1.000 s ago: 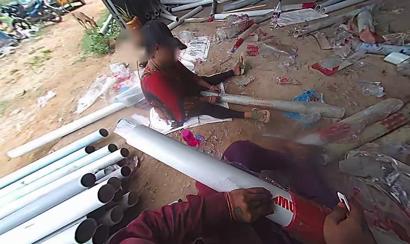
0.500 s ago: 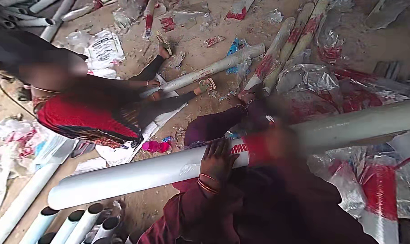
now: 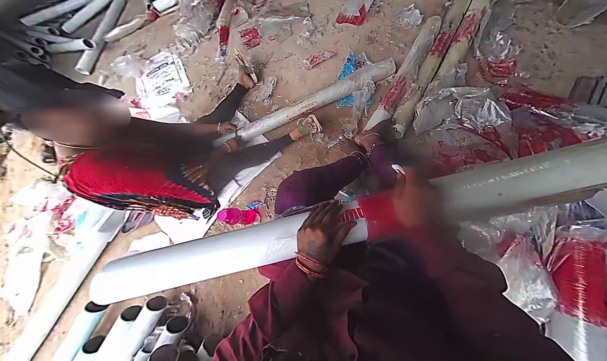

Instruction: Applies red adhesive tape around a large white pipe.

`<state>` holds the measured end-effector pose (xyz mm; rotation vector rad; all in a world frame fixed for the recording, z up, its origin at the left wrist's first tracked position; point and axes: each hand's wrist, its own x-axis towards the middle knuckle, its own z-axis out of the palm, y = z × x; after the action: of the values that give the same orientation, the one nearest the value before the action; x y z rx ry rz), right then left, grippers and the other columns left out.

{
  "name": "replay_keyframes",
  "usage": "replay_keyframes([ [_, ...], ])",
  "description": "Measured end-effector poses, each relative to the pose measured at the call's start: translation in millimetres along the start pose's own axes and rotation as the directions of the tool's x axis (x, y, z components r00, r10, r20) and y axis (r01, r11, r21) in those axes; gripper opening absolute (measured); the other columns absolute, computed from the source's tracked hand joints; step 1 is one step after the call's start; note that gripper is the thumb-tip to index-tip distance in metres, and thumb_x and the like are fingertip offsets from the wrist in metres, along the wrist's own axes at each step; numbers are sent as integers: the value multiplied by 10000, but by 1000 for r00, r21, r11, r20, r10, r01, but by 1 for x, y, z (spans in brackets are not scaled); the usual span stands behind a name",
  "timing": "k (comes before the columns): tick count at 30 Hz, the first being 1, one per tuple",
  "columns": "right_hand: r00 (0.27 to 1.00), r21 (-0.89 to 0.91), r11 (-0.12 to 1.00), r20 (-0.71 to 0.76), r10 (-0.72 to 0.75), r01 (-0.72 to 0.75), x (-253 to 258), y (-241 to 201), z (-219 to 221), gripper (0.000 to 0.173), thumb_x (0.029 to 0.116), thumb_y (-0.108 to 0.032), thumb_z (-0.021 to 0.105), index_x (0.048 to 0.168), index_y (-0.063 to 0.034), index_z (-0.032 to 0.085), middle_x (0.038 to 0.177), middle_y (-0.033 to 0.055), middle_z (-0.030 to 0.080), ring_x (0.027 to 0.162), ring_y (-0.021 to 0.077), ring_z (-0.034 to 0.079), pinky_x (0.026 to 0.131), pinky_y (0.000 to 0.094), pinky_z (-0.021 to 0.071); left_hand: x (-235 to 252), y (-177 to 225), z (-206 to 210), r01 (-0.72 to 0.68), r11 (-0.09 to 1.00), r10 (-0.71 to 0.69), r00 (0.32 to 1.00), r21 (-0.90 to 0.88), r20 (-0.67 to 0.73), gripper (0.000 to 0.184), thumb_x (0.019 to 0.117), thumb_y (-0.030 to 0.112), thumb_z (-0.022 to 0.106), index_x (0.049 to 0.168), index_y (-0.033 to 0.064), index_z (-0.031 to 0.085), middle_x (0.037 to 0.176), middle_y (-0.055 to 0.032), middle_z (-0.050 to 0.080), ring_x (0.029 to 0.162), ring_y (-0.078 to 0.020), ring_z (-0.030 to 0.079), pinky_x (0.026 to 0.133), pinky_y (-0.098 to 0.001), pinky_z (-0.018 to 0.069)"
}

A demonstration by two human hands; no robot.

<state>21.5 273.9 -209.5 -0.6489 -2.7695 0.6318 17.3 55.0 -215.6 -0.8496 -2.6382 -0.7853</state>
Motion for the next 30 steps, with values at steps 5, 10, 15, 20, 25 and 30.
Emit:
replay_keyframes([
  [5,1000,4,1000,-18,4,-4,-2,1,1,328,1066,-143,457,1262,66,615,1068,330,691,955,532,689,748,667,505,0,6,9,83,996,-81,992,17,-92,245,949,168,618,1005,53,827,1061,-101,794,1021,-303,769,962,-520,572],
  [10,999,11,999,-34,32,-32,1,2,1,329,1066,-150,458,1269,54,618,1063,326,693,953,540,688,737,674,510,-6,-6,15,-208,978,200,957,-13,-210,229,964,136,617,958,39,825,1011,-111,800,987,-245,778,970,-385,580],
  [15,998,-4,999,-35,45,-45,3,4,1,344,1072,-170,440,1258,54,624,1028,324,700,912,537,694,707,670,508,-12,-13,7,-424,889,397,901,-172,-173,267,1018,153,585,972,4,801,1006,-144,795,989,-237,774,965,-325,577],
  [20,998,-2,998,9,56,-56,1,-1,-1,348,1077,-175,442,1272,51,619,1042,325,700,938,535,693,744,677,506,-12,-15,1,-381,896,349,922,-227,-169,300,1024,194,580,965,0,801,990,-135,797,963,-219,778,941,-319,586],
  [25,999,3,999,5,32,-32,1,-4,2,341,1074,-164,446,1263,60,621,1034,325,700,931,539,692,746,674,506,7,-2,-20,-83,975,61,992,-204,-111,364,1007,313,596,1088,13,786,1190,-135,757,1128,-261,730,983,-377,572],
  [30,999,-4,999,18,37,-37,2,-5,-1,342,1075,-158,442,1266,63,620,1057,334,695,951,548,687,761,685,503,15,21,-8,121,991,-132,964,61,232,421,1001,337,594,1224,14,746,1301,-127,714,1261,-362,651,1123,-604,412],
])
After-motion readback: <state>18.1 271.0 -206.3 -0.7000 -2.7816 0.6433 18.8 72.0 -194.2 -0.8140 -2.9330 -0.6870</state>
